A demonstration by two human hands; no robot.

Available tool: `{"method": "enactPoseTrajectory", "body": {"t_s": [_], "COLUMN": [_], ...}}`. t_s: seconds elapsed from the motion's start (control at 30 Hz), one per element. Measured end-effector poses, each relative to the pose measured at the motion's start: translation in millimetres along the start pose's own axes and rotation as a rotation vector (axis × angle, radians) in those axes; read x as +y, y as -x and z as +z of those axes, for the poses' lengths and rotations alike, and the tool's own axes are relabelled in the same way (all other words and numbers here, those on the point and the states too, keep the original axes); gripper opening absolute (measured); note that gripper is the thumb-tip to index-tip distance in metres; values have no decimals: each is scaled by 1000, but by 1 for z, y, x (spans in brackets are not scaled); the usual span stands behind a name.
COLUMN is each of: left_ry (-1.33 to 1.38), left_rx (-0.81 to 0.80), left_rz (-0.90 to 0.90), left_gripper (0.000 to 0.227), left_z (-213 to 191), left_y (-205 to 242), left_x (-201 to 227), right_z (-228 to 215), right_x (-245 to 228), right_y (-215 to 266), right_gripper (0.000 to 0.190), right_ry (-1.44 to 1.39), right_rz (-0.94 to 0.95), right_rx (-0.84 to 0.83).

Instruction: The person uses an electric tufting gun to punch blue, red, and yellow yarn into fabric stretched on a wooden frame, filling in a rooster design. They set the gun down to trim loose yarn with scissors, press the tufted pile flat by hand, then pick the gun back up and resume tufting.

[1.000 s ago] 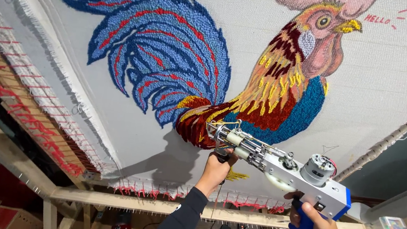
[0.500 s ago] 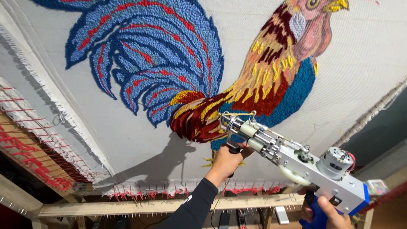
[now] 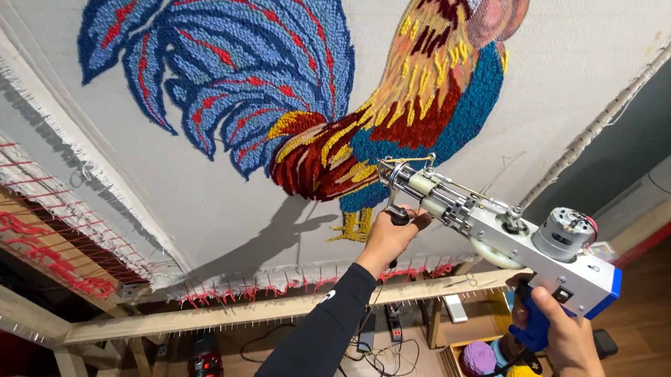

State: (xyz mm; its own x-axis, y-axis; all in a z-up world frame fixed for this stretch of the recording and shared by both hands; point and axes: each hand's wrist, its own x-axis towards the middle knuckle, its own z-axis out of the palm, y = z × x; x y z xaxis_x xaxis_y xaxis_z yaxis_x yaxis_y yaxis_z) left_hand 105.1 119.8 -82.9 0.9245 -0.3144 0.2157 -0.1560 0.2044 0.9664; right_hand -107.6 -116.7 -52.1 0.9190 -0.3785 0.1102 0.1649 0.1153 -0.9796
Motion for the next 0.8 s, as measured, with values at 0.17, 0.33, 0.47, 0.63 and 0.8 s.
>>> {"method": "enactPoseTrajectory", "body": {"t_s": [0.17,0.33,0.47,0.63,0.8], "left_ry": [34,-47,-89,-12,56], "left_rx": [-65,-88,-79,-85,-155], "left_rz": [-194,-305,-342,-296,-184], "left_gripper": [35,43,47,49,56], "left_z": [-6,-10,-11,-15,-25], "left_y": [20,37,41,40,39], "left_x": [17,20,24,23,34], "right_z": [3,8,3,10,16], "right_x": [9,6,13,6,0], "right_y": [12,23,24,25,22], "right_gripper": [36,32,30,33,39], "right_ry": [1,80,113,72,33], "right_rz": [5,-39,-60,-79,-85], "right_rx": [86,64,34,35,27]}}
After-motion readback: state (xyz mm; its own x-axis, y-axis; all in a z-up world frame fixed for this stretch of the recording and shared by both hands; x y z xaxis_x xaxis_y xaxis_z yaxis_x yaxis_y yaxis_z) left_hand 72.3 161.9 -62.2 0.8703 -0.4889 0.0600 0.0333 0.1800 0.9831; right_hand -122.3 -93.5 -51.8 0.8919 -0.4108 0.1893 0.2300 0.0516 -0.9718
